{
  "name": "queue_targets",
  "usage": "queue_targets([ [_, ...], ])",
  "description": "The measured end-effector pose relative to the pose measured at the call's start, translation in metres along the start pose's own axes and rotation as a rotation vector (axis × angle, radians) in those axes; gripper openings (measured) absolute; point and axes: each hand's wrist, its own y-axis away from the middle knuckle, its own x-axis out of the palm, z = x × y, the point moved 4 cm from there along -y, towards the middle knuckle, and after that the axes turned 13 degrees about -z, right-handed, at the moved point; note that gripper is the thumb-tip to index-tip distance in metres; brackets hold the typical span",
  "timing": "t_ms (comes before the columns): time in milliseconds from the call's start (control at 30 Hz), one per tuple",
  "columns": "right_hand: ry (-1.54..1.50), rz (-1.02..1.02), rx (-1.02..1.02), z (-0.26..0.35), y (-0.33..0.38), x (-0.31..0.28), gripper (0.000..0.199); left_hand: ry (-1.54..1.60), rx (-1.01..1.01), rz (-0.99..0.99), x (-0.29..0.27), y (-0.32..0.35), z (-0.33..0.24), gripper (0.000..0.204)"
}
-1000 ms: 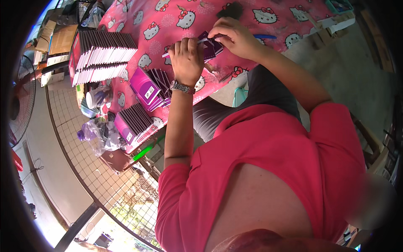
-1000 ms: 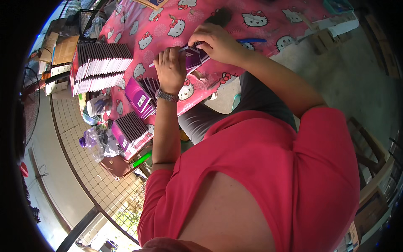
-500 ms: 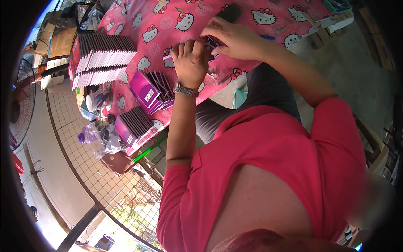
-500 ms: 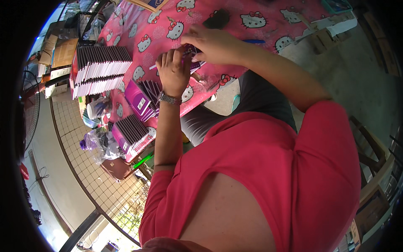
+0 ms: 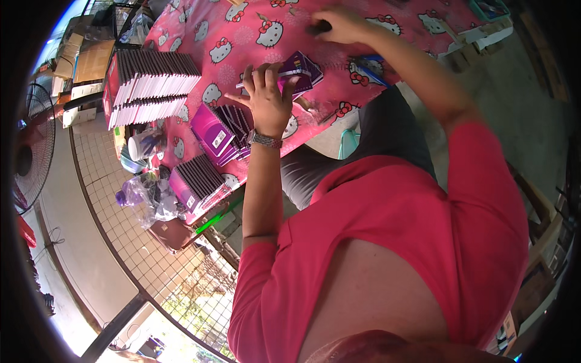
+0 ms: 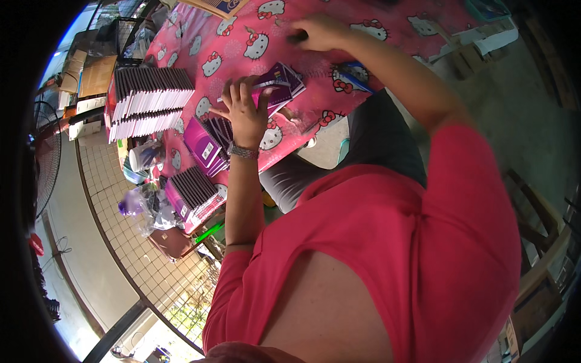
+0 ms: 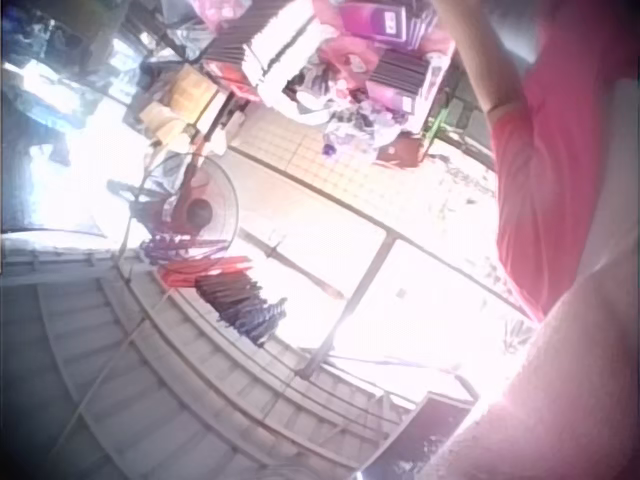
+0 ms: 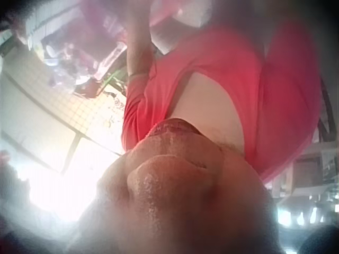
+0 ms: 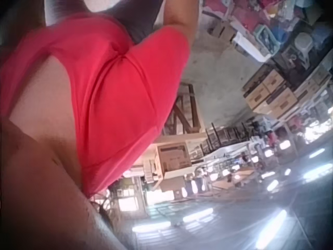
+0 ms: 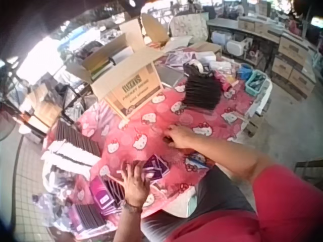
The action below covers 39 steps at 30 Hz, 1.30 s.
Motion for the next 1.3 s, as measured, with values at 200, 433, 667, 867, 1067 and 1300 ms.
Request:
queue_targets([
  [200, -0.785, 0.441, 0.096, 0.080, 0.018, -0.026, 0.051, 0.209, -0.055, -0.001, 0.010, 0.001, 0.012, 0.035],
  [433, -1.270, 0.466, 0.096, 0.079, 0.019, -0.023, 0.051, 0.285, -0.051, -0.005, 0.008, -0.007, 0.014, 0.037],
  [667, -0.758, 0.408, 0.126, 0.075, 0.014, -0.027, 0.051, 0.320, 0.000, -0.033, 0.004, -0.013, 0.010, 0.039],
  [867, -0.964, 0.458, 0.142, 0.083, 0.012, -0.027, 0.054, 0.316, -0.017, -0.031, 0.001, -0.013, 0.010, 0.040],
  [1067, -0.589, 0.472, 0.088, 0.091, 0.000, -0.024, 0.053, 0.357, -0.049, -0.040, 0.005, -0.009, 0.025, 0.042],
  [1300, -0.834, 0.481, 0.098, 0.091, -0.013, -0.003, 0.053, 0.425, -0.099, 0.016, 0.004, -0.011, 0.046, 0.034],
])
